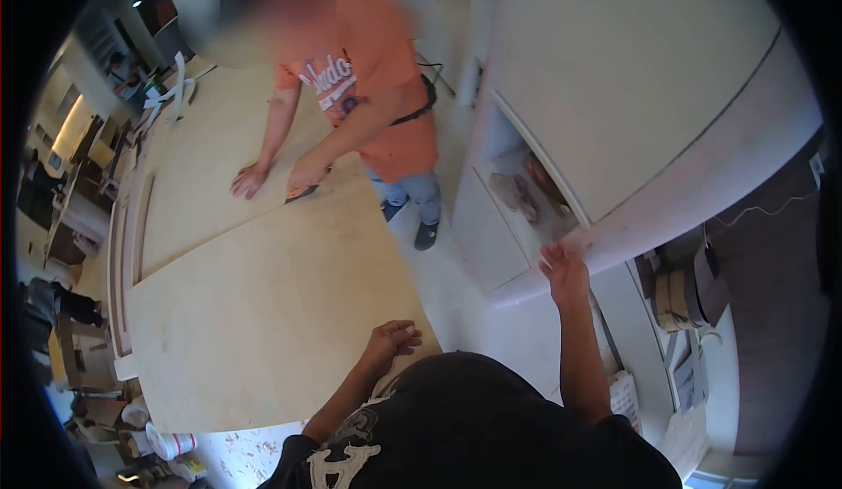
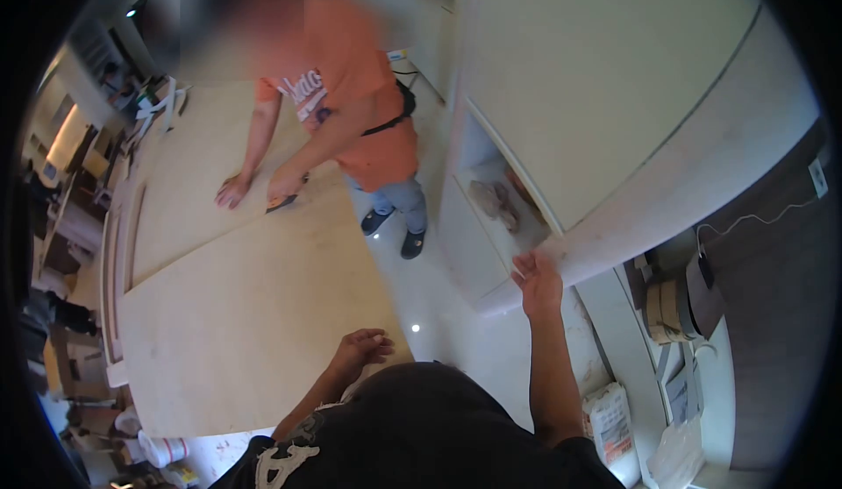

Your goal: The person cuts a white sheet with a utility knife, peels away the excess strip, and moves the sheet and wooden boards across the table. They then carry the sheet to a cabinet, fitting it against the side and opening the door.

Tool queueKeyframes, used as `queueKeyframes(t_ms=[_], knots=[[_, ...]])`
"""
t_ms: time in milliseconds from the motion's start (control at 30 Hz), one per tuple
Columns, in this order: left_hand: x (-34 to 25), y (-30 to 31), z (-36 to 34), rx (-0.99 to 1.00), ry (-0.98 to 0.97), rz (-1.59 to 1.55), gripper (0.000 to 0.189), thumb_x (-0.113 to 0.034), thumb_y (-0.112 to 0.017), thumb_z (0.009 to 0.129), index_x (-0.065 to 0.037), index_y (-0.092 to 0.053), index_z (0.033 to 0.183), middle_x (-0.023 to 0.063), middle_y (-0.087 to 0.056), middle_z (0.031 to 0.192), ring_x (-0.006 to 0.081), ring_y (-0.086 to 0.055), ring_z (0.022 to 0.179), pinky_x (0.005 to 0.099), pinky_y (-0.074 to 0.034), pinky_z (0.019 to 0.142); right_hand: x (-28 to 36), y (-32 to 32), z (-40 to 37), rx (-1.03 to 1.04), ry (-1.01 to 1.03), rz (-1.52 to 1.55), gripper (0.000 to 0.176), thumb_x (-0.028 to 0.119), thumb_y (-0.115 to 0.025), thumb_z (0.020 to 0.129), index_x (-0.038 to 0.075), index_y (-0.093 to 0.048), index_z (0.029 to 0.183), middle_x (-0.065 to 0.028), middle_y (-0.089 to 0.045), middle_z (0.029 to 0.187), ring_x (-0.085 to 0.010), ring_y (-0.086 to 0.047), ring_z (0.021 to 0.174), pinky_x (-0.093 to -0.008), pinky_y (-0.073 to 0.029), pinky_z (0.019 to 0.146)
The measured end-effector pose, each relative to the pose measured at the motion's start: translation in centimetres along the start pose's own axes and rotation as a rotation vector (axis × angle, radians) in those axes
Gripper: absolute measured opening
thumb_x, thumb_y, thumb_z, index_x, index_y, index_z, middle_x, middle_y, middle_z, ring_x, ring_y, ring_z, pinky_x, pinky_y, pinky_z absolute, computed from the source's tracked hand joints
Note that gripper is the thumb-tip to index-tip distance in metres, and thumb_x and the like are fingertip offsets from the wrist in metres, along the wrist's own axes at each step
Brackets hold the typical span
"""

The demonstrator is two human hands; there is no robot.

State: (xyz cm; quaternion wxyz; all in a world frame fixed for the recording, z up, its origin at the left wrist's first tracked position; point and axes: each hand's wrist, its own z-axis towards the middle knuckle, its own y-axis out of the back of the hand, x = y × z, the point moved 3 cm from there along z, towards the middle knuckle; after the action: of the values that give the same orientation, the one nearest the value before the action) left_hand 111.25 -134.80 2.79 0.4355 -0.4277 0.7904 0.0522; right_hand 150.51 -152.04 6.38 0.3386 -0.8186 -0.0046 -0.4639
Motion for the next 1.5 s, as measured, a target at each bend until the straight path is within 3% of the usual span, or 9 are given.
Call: queueKeyframes(t_ms=[267,633,833,867,933,967,1067,1233,1500], knots=[[-0.3,-10.3,4.8,0.014,-0.139,0.079,0.045,-0.024,-0.062,0.094,0.004,-0.055,0.128,0.0152,-0.068,0.110,0.0243,-0.068,0.097,0.0355,-0.053,0.080,8.8,23.0,-1.0,-0.415,0.103,-0.007,0.043,0.042,-0.050,0.097,0.008,-0.056,0.122,-0.0077,-0.064,0.117,-0.0257,-0.059,0.111,-0.0446,-0.041,0.092],[1.1,-27.4,16.8,-0.094,-0.241,-0.090,0.040,-0.038,-0.063,0.092,-0.005,-0.063,0.113,0.0067,-0.067,0.104,0.0173,-0.063,0.096,0.0324,-0.047,0.079,25.6,30.6,15.3,-0.232,0.220,-0.332,0.095,0.080,-0.028,0.091,0.009,-0.031,0.153,-0.0087,-0.032,0.159,-0.0298,-0.032,0.142,-0.0473,-0.024,0.110],[-0.4,-31.4,23.5,-0.047,-0.569,-0.016,0.046,-0.043,-0.053,0.099,-0.002,-0.064,0.116,0.0061,-0.067,0.108,0.0161,-0.058,0.101,0.0321,-0.043,0.092,27.5,26.5,18.1,-0.113,0.336,-0.096,0.083,0.074,-0.028,0.094,0.014,-0.035,0.149,-0.0067,-0.041,0.151,-0.0268,-0.039,0.137,-0.0450,-0.030,0.113],[0.1,-32.2,23.5,-0.036,-0.598,-0.039,0.045,-0.041,-0.052,0.100,0.000,-0.066,0.113,0.0061,-0.067,0.104,0.0168,-0.057,0.097,0.0314,-0.043,0.090,27.4,24.9,17.3,-0.060,0.336,-0.015,0.054,0.048,-0.044,0.099,0.013,-0.048,0.139,-0.0061,-0.054,0.135,-0.0295,-0.049,0.124,-0.0477,-0.039,0.107],[-0.5,-33.7,22.9,-0.102,-0.547,0.052,0.050,-0.044,-0.046,0.102,0.001,-0.065,0.111,0.0090,-0.067,0.100,0.0191,-0.057,0.094,0.0326,-0.044,0.090,25.5,31.7,21.9,0.175,0.312,-0.286,0.068,0.060,-0.038,0.098,0.013,-0.038,0.148,-0.0091,-0.042,0.150,-0.0296,-0.037,0.139,-0.0483,-0.029,0.115],[-0.8,-34.0,22.8,-0.133,-0.522,0.104,0.052,-0.045,-0.043,0.103,0.002,-0.065,0.111,0.0105,-0.067,0.099,0.0203,-0.057,0.092,0.0332,-0.044,0.090,25.2,33.8,23.9,0.177,0.469,-0.734,0.067,0.057,-0.039,0.098,0.013,-0.037,0.148,-0.0099,-0.041,0.151,-0.0301,-0.036,0.140,-0.0498,-0.028,0.115],[0.9,-34.2,24.4,-0.191,-0.643,0.181,0.057,-0.048,-0.039,0.104,0.001,-0.067,0.106,0.0124,-0.067,0.090,0.0224,-0.059,0.086,0.0339,-0.046,0.087,24.5,36.4,27.8,0.206,0.657,-1.194,0.065,0.055,-0.040,0.099,0.014,-0.037,0.149,-0.0100,-0.037,0.154,-0.0298,-0.034,0.142,-0.0504,-0.027,0.117],[1.9,-35.3,24.5,-0.445,-0.612,-0.001,0.067,-0.055,-0.041,0.101,0.004,-0.068,0.087,0.0175,-0.065,0.077,0.0235,-0.059,0.078,0.0380,-0.046,0.078,24.9,27.5,21.6,-0.054,0.238,-0.022,0.079,0.070,-0.032,0.094,0.015,-0.034,0.151,-0.0093,-0.034,0.156,-0.0311,-0.030,0.144,-0.0487,-0.025,0.118],[4.9,-35.3,27.6,-0.648,-0.597,-0.159,0.066,-0.052,-0.049,0.096,0.007,-0.065,0.072,0.0179,-0.063,0.065,0.0241,-0.058,0.064,0.0392,-0.046,0.068,25.4,29.0,22.9,0.086,0.231,-0.055,0.097,0.083,-0.027,0.087,0.018,-0.015,0.158,-0.0123,-0.018,0.162,-0.0326,-0.019,0.148,-0.0513,-0.016,0.120]])
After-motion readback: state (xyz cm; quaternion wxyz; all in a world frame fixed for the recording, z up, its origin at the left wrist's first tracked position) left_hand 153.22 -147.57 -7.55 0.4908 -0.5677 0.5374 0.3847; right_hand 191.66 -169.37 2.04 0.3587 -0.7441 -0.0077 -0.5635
